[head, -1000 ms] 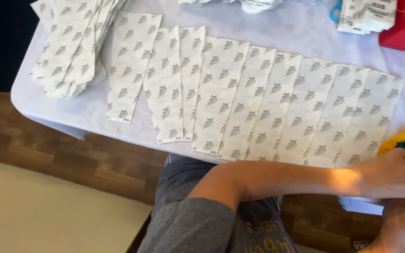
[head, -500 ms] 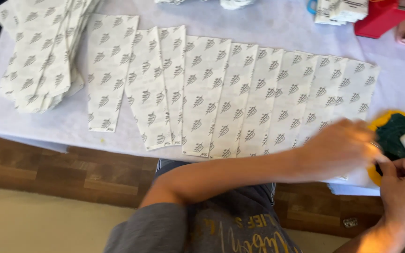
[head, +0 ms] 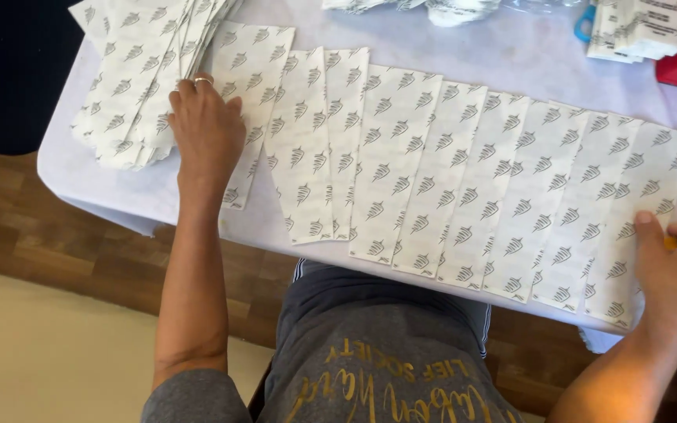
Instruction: The person is manually aligning printed paper strips, applying glue to one end from a bottle, and folding them to assemble a stack.
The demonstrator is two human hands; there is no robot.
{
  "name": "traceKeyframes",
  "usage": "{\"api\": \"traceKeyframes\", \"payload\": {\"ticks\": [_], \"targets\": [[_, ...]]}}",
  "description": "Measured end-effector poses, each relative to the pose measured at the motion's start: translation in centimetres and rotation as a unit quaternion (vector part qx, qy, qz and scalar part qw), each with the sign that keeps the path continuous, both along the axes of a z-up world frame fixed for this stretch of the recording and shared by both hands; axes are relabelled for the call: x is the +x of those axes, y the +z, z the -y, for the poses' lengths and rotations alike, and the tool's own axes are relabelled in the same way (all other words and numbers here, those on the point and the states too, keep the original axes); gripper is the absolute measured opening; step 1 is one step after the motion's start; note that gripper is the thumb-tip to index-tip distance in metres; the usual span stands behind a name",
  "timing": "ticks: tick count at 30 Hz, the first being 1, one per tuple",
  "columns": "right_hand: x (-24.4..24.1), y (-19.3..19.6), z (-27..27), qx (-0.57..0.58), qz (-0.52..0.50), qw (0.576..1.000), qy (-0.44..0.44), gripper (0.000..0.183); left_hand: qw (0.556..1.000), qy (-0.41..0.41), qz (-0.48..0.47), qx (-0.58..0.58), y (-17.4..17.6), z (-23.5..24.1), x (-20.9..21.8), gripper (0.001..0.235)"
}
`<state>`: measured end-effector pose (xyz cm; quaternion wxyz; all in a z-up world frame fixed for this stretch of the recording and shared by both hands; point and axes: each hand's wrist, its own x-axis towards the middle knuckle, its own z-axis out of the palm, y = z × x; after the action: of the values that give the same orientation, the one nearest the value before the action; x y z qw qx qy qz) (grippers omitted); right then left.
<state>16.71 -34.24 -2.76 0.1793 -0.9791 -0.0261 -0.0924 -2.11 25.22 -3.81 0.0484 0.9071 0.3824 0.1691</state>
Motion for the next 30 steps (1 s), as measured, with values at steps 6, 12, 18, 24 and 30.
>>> {"api": "traceKeyframes", "payload": {"ticks": [6,12,18,24,30], "targets": [[0.7,-2.0,0.1,-0.007,0.051,0.998,0.045,0.039,0.998,0.010,-0.001,-0.056,-0.3,2.1,0.0,0.059],[-2.9,2.8,-6.0,0.267,-0.078,0.959,0.042,0.048,0.995,-0.015,0.022,-0.095,0.3,6.8,0.4,0.070],[-4.9,2.4,-11.4,0.444,-0.179,0.873,0.097,0.050,0.995,-0.062,0.028,-0.074,-0.7,12.7,2.0,0.073],[-6.3,2.6,-16.9,0.512,-0.244,0.801,0.192,0.043,0.969,-0.194,0.102,-0.114,1.5,16.9,2.1,0.049],[-7.2,2.9,-19.3,0.496,-0.244,0.803,0.224,0.046,0.991,-0.029,0.006,-0.129,3.6,15.5,1.5,0.074]]}}
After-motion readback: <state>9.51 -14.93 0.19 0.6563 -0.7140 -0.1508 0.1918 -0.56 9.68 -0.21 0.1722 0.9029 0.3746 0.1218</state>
